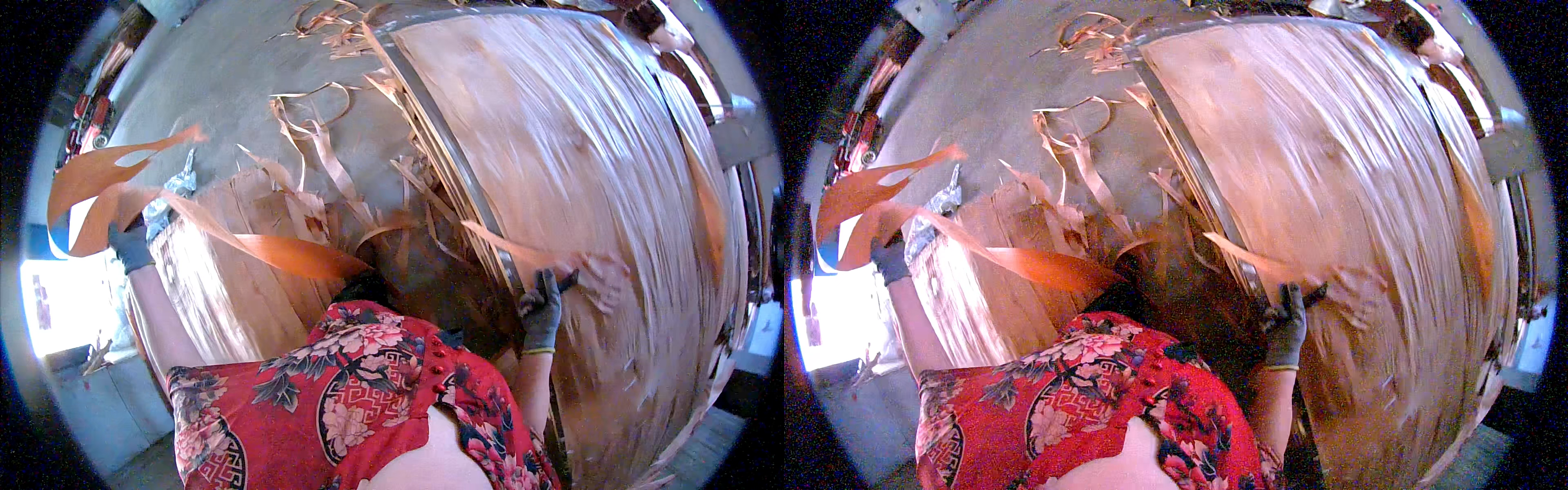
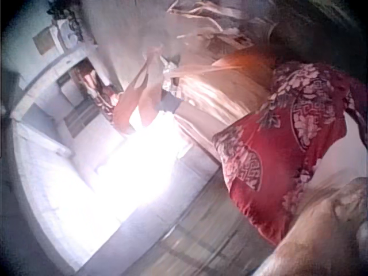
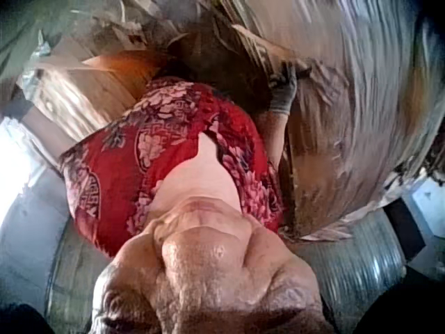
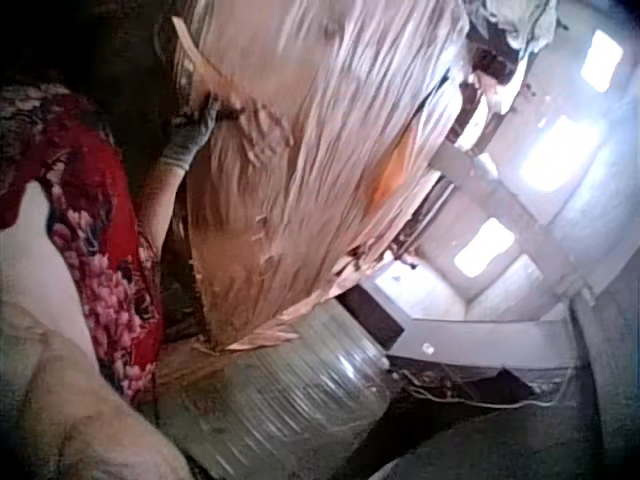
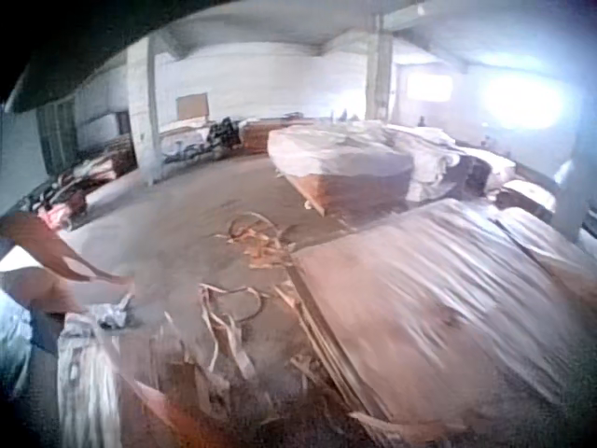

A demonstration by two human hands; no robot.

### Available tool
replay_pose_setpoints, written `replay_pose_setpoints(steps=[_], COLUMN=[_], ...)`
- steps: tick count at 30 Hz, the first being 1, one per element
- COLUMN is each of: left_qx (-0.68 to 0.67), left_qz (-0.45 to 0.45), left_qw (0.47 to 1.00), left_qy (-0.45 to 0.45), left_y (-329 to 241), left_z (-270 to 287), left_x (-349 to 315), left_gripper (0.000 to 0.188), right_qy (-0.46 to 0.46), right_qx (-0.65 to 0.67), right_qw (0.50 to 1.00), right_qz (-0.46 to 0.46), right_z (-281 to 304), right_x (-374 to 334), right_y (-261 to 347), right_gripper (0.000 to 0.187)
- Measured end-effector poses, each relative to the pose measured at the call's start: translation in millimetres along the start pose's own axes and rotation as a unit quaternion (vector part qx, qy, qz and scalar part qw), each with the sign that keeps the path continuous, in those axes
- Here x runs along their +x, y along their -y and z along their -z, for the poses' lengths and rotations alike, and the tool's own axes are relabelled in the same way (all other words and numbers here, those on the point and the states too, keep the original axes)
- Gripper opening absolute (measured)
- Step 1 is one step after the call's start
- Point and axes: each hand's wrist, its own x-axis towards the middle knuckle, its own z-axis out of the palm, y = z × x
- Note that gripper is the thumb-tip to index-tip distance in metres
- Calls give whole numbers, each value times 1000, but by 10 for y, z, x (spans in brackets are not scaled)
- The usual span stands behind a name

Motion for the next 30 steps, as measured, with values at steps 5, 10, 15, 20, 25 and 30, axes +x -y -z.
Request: replay_pose_setpoints(steps=[5,10,15,20,25,30], left_qx=[193,43,59,58,134,246], left_qz=[-32,75,91,125,100,191], left_qw=[972,995,992,990,985,949], left_qy=[129,-57,-67,9,-35,-46], left_y=[285,1491,1778,1430,1586,3117], left_z=[345,-32,-362,-709,-894,-1665], left_x=[956,1387,1906,2195,2010,1924], left_gripper=[46,47,47,50,49,48], right_qy=[-90,-200,-141,-88,12,13], right_qx=[-86,-139,-354,-441,-511,-644], right_qw=[987,952,883,843,739,583], right_qz=[103,184,273,294,438,495], right_z=[-319,-1184,-1544,-2604,-3843,-4996], right_x=[280,493,946,1578,2866,3791], right_y=[-201,-228,-188,-158,-268,-207], right_gripper=[23,27,20,20,21,19])
